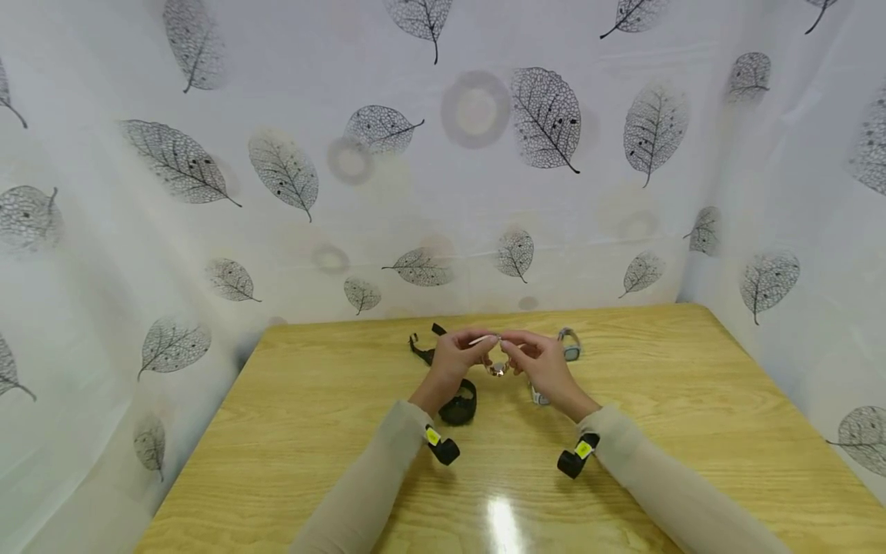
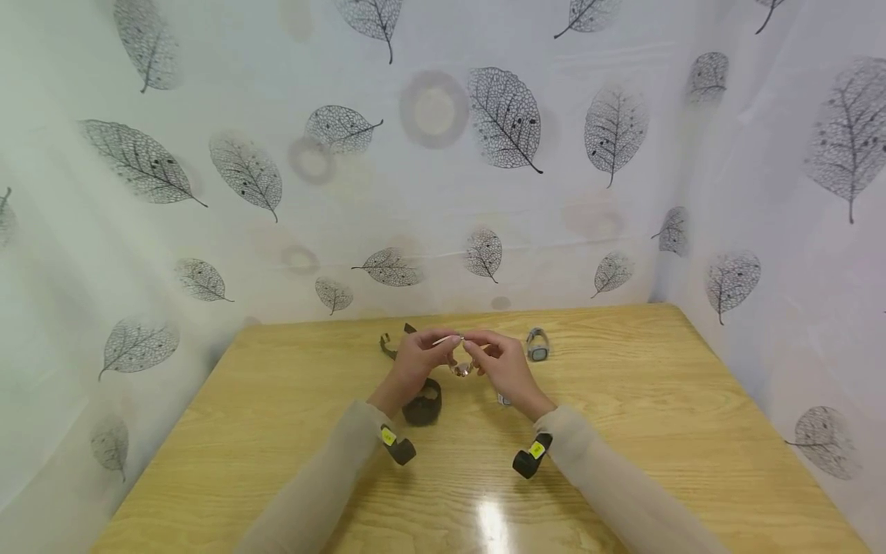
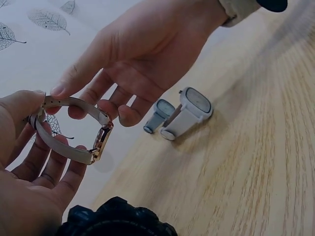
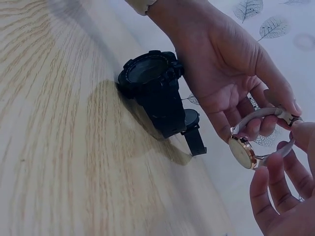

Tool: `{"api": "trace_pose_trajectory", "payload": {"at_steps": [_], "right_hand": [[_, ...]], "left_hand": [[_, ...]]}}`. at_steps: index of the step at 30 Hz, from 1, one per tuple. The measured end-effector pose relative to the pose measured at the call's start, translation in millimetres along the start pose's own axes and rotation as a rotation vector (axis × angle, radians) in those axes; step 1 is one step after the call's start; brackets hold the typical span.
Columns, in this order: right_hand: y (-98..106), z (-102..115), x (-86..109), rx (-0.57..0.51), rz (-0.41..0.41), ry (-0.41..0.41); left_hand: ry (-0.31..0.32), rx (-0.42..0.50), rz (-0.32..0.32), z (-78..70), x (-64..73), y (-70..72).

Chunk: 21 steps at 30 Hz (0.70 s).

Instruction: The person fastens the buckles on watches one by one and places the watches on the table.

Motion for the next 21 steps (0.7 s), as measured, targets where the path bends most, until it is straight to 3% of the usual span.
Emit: {"api": "trace_pose_trajectory", "payload": {"at_steps": [15,21], "right_hand": [[1.4,-1.6,2.3,-0.04,-0.019,-0.038],[-1.6,2.6,2.2,-0.04,-0.04,-0.046]], "left_hand": [[0.05,0.096,-0.006,3.4,3.4,-2.4],[0.023,0.085,0.021,-0.6,3.7,-3.5]]}}
Point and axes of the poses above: each hand's wrist, its own x-axis away from the middle knuckle, its own y-axis out of the back of the hand, z = x × y, the point moved 3 cm from there along -x, towards the middle knuckle, and after that the axes turned 11 degrees about -x, right-handed, at the moved point
